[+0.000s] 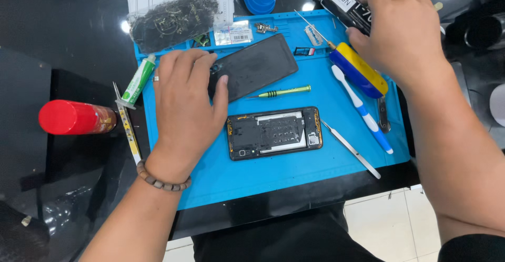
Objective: The person applies adhesive from a tube onto the internal frame of a disassembled smartphone. They then place the back cover onto the phone, press it down to secure it, and flip the device over to show the front screen.
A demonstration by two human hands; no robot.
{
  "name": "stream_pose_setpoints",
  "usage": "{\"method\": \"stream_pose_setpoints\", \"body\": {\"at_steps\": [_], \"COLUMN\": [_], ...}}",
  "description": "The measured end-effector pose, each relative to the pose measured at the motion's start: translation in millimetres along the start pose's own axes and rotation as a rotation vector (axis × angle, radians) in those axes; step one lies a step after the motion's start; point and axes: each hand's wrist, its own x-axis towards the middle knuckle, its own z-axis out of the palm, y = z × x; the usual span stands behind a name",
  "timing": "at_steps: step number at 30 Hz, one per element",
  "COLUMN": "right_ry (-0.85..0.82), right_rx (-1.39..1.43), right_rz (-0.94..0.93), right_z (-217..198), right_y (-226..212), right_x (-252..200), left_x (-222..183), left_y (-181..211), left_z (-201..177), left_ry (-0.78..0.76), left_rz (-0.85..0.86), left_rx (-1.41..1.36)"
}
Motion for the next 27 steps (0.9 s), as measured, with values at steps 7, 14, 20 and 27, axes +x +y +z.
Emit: {"method": "stream_pose_setpoints", "body": {"at_steps": [7, 14, 20, 27], "right_ry": [0.268, -0.026, -0.018, 0.317], "right_rx": [-0.025, 0.692, 1.162, 1.588], "right_rz": [-0.100, -0.446, -0.399, -0.146], "right_z": [-56, -126, -103, -69], "right_y": [-6, -54, -36, -79], "right_x": [-21, -38, -47, -55], "left_x": [-1, 1, -6, -7], "left_y": [8, 19, 28, 48], "left_z": [-12, -19, -12, -3], "left_ry": [0.083, 0.123, 0.049, -0.130], "left_rz": [0.025, 0.345, 0.251, 0.083], "left_rx": [-0.243, -0.208, -0.431, -0.630]}}
